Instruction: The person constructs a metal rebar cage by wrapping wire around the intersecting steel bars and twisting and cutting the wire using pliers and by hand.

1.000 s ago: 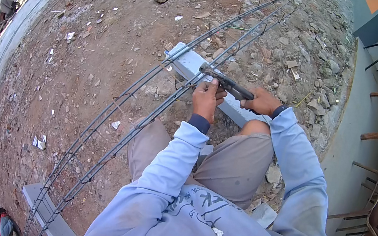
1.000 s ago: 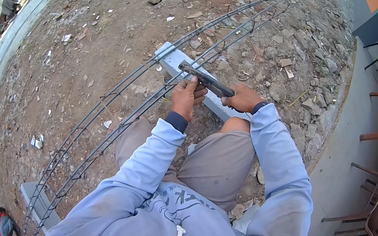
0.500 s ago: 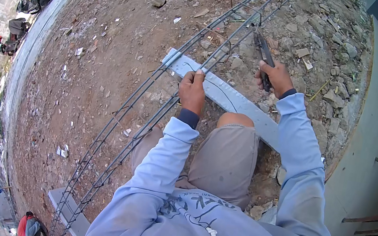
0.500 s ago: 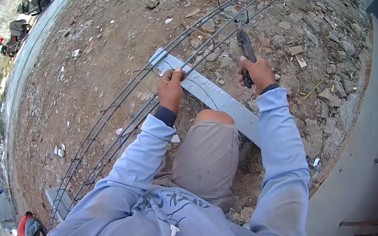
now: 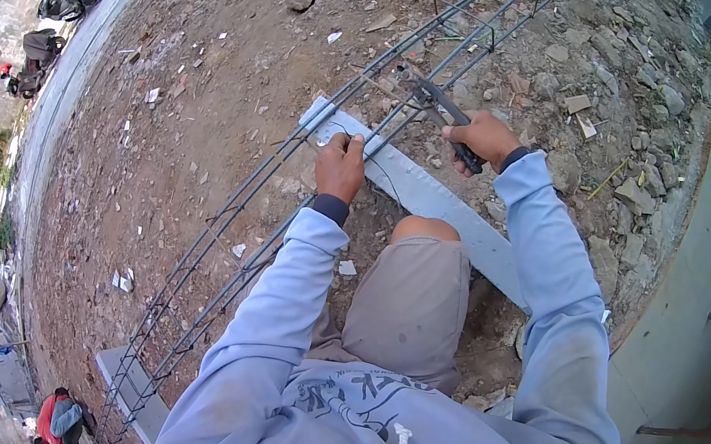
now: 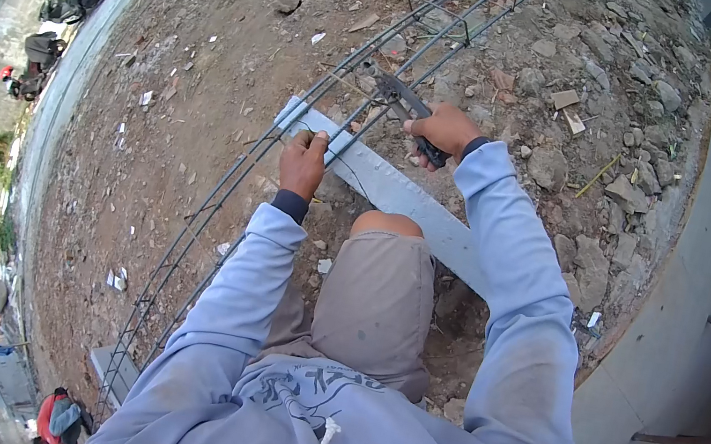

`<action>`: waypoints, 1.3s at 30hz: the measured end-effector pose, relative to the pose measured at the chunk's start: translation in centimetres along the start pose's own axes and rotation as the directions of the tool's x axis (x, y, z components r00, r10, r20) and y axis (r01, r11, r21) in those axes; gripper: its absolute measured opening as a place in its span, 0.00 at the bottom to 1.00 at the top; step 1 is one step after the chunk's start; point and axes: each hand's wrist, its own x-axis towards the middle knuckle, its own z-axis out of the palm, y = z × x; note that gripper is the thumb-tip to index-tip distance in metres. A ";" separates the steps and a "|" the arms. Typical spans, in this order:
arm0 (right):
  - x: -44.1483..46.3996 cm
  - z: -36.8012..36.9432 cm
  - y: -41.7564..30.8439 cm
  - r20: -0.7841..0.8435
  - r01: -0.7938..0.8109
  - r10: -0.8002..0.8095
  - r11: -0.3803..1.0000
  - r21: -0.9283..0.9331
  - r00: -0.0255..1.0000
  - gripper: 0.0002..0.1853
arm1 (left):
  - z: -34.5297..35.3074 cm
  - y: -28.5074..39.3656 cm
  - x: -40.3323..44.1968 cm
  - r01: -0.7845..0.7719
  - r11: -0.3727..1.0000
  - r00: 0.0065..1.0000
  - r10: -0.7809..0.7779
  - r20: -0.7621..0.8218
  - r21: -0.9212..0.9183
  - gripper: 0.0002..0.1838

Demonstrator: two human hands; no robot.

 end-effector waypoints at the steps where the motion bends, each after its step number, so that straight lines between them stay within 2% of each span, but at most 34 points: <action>1: -0.2 0.2 -0.4 -0.036 0.039 -0.037 0.998 0.057 0.999 0.11 | 0.0 -0.1 0.0 0.000 1.000 1.000 0.000 -0.006 0.000 0.19; 5: -0.6 1.3 -1.7 -0.181 0.177 -0.129 0.943 0.283 0.975 0.10 | 0.0 -0.1 0.0 0.020 0.999 1.000 -0.020 0.004 -0.031 0.19; 7: -0.3 2.5 -1.2 -0.078 0.036 -0.035 0.999 0.011 0.996 0.11 | 0.0 0.1 0.1 0.029 1.000 1.000 -0.029 0.006 0.009 0.19; 9: -0.3 3.6 -1.2 0.035 -0.098 0.108 0.971 -0.217 0.994 0.11 | 0.3 0.2 1.0 0.038 0.999 0.999 -0.037 0.039 -0.016 0.19; 11: -0.2 4.0 -0.8 0.056 -0.044 0.057 0.977 -0.210 0.997 0.12 | 0.5 -1.4 1.1 0.100 0.990 0.993 -0.092 0.078 -0.102 0.19; 13: 0.3 4.3 -0.9 0.040 -0.039 0.050 0.974 -0.223 0.998 0.11 | -0.2 -0.6 1.0 0.122 0.990 0.989 -0.115 0.096 -0.072 0.18; 16: -0.2 3.2 -1.8 -0.033 0.071 -0.071 0.997 0.004 0.997 0.10 | 0.0 -0.8 0.6 0.078 0.996 0.995 -0.075 0.067 -0.039 0.17; 19: -0.3 2.3 -2.8 -0.220 0.163 -0.115 0.963 0.213 0.969 0.08 | 0.2 -0.7 0.5 0.057 0.998 0.997 -0.056 0.051 -0.022 0.17; 20: 0.1 2.0 -2.4 -0.211 0.155 -0.119 0.975 0.161 0.970 0.09 | 0.2 -0.6 0.6 0.057 0.998 0.997 -0.056 0.053 -0.017 0.17; 21: 0.8 2.2 -1.6 -0.137 0.096 -0.097 0.995 -0.016 0.986 0.10 | 0.1 -0.4 0.7 0.095 0.995 0.994 -0.092 0.066 -0.037 0.17; 23: 1.8 2.5 0.3 -0.016 -0.002 -0.004 0.932 -0.361 1.000 0.14 | 0.1 0.1 0.8 0.166 0.984 0.981 -0.158 0.110 -0.067 0.17; 24: 1.2 2.5 -0.2 -0.026 -0.036 0.030 0.956 -0.291 0.999 0.14 | 0.5 0.3 1.4 0.139 0.986 0.985 -0.129 0.114 -0.089 0.17; 27: 0.3 3.0 1.7 -0.103 0.053 -0.091 0.945 -0.322 0.991 0.13 | 0.5 -0.4 0.8 0.140 0.978 0.984 -0.120 0.135 -0.154 0.16; 29: -1.2 3.4 3.6 -0.241 0.145 -0.321 0.823 -0.549 0.916 0.13 | 0.2 0.0 1.1 0.170 0.963 0.976 -0.135 0.173 -0.210 0.16; 31: -3.2 3.6 7.2 -0.302 0.140 -0.547 0.624 -0.769 0.780 0.14 | 0.0 -0.2 1.1 0.206 0.942 0.967 -0.155 0.200 -0.265 0.16; 33: -7.9 4.2 7.9 -0.370 0.051 -0.546 0.607 -0.793 0.752 0.20 | -0.5 1.0 1.2 0.202 0.931 0.969 -0.145 0.200 -0.305 0.16; 36: -12.4 3.8 11.2 -0.281 0.033 -0.594 0.461 -0.887 0.754 0.26 | -1.0 3.8 1.2 0.175 0.872 0.978 -0.100 0.184 -0.458 0.15; 39: -14.1 4.7 13.4 -0.257 -0.004 -0.587 0.398 -0.917 0.768 0.30 | -0.6 4.8 1.3 0.152 0.833 0.978 -0.048 0.204 -0.532 0.14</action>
